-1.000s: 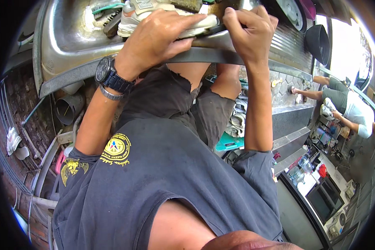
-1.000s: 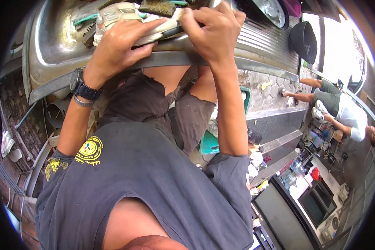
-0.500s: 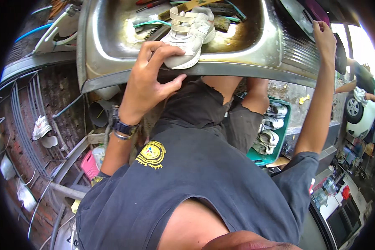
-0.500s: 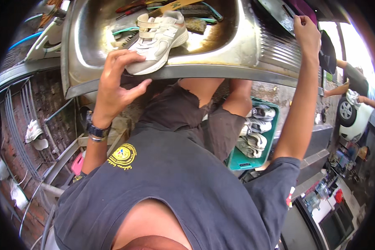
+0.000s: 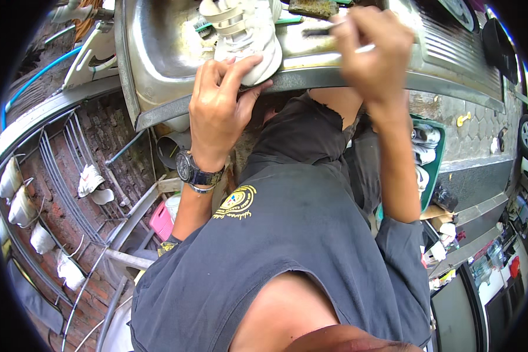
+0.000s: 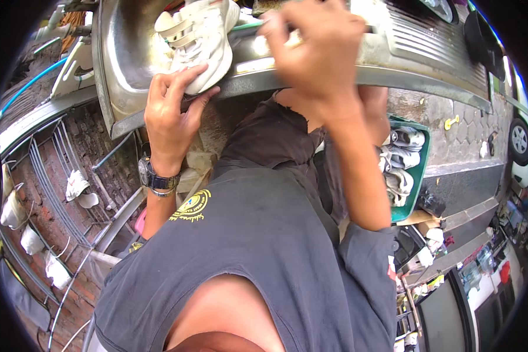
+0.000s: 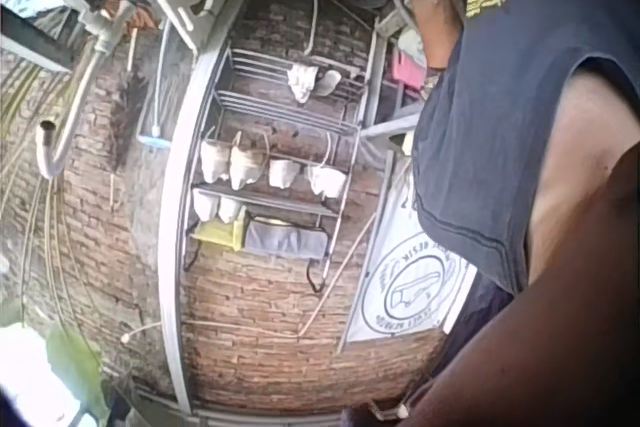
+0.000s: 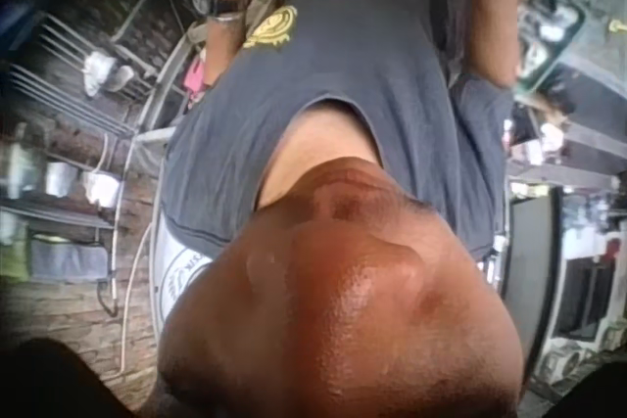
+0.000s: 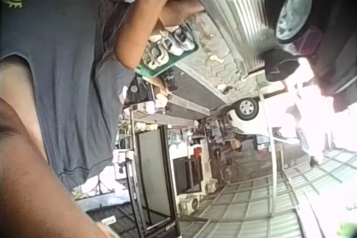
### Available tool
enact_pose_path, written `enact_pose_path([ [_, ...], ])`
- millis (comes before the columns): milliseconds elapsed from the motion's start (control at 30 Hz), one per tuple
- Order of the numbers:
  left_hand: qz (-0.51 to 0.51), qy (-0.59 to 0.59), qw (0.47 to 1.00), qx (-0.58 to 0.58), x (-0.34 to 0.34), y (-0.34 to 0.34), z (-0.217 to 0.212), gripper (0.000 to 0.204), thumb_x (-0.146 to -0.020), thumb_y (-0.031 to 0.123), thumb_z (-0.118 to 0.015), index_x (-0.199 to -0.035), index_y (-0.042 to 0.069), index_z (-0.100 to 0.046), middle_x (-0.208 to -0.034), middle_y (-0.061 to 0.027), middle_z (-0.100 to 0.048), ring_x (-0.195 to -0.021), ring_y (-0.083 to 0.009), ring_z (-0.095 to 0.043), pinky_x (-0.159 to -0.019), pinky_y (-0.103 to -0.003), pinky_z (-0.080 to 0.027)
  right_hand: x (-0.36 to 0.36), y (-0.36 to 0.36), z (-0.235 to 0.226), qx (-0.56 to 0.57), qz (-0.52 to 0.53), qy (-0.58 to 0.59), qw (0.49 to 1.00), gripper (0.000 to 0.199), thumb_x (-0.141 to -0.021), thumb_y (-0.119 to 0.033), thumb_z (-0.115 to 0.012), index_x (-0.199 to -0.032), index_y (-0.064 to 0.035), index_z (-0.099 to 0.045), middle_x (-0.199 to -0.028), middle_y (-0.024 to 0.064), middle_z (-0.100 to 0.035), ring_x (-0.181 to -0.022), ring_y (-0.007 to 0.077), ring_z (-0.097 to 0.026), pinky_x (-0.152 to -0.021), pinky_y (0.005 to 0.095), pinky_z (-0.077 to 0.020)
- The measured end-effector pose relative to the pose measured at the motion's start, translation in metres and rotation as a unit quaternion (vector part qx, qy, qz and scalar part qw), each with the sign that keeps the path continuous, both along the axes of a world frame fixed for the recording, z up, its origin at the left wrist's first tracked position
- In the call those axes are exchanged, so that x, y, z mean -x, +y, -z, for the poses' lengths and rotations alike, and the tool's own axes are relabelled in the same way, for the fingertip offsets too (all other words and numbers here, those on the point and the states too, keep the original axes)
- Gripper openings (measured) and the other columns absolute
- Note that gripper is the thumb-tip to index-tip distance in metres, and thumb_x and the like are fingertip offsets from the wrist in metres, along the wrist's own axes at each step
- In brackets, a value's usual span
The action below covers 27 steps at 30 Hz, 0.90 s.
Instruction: Washing and scrubbing a pair of sneakers in a sink.
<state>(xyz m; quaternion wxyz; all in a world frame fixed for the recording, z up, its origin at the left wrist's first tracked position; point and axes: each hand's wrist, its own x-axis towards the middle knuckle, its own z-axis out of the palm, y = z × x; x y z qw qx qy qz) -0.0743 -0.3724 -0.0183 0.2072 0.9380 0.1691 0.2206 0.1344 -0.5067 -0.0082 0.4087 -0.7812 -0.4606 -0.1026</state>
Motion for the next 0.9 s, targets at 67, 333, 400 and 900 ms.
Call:
enact_pose_path([
  [67, -0.029, -0.02, 0.999, -0.01, 0.001, 0.002, 0.004, 0.047, -0.073, 0.015, -0.087, -0.117, 0.014, -0.072, -0.091, -0.0084, -0.06, -0.091, -0.0297, -0.063, -0.078, -0.042, -0.053, 0.033, 0.011, 0.007, -0.005, -0.01, -0.082, 0.997, 0.021, -0.081, -0.025, -0.073, -0.069, -0.01, -0.063, -0.06, 0.0007, -0.053, -0.066, 0.0203, -0.051, -0.073, 0.0383, -0.0334],
  [333, -0.036, -0.04, 0.998, -0.011, 0.003, -0.003, -0.003, 0.041, -0.071, 0.012, -0.088, -0.109, 0.012, -0.073, -0.089, -0.0081, -0.061, -0.085, -0.0284, -0.063, -0.075, -0.042, -0.052, 0.055, 0.032, 0.01, -0.081, -0.041, 0.002, 0.996, 0.027, -0.076, -0.016, -0.071, -0.055, -0.0102, -0.054, -0.057, 0.0039, -0.051, -0.063, 0.0236, -0.05, -0.071, 0.0398, -0.0329],
  [400, -0.025, -0.033, 0.999, -0.009, 0.004, -0.004, -0.003, 0.043, -0.069, 0.006, -0.085, -0.11, 0.012, -0.073, -0.088, -0.0081, -0.06, -0.084, -0.028, -0.062, -0.074, -0.042, -0.052, 0.046, 0.03, 0.013, -0.087, -0.038, -0.016, 0.995, 0.025, -0.071, -0.017, -0.072, -0.054, -0.0121, -0.054, -0.057, 0.0021, -0.05, -0.063, 0.0223, -0.05, -0.072, 0.0397, -0.0318],
  [900, -0.028, -0.049, 0.998, 0.004, -0.001, -0.005, 0.0, 0.043, -0.071, 0.007, -0.085, -0.112, 0.015, -0.074, -0.085, -0.0073, -0.055, -0.079, -0.0269, -0.06, -0.069, -0.04, -0.052, 0.028, 0.028, 0.017, -0.021, -0.046, -0.04, 0.998, 0.028, -0.077, -0.018, -0.069, -0.054, -0.0115, -0.056, -0.057, 0.0017, -0.055, -0.065, 0.0215, -0.05, -0.075, 0.0407, -0.0334],
])
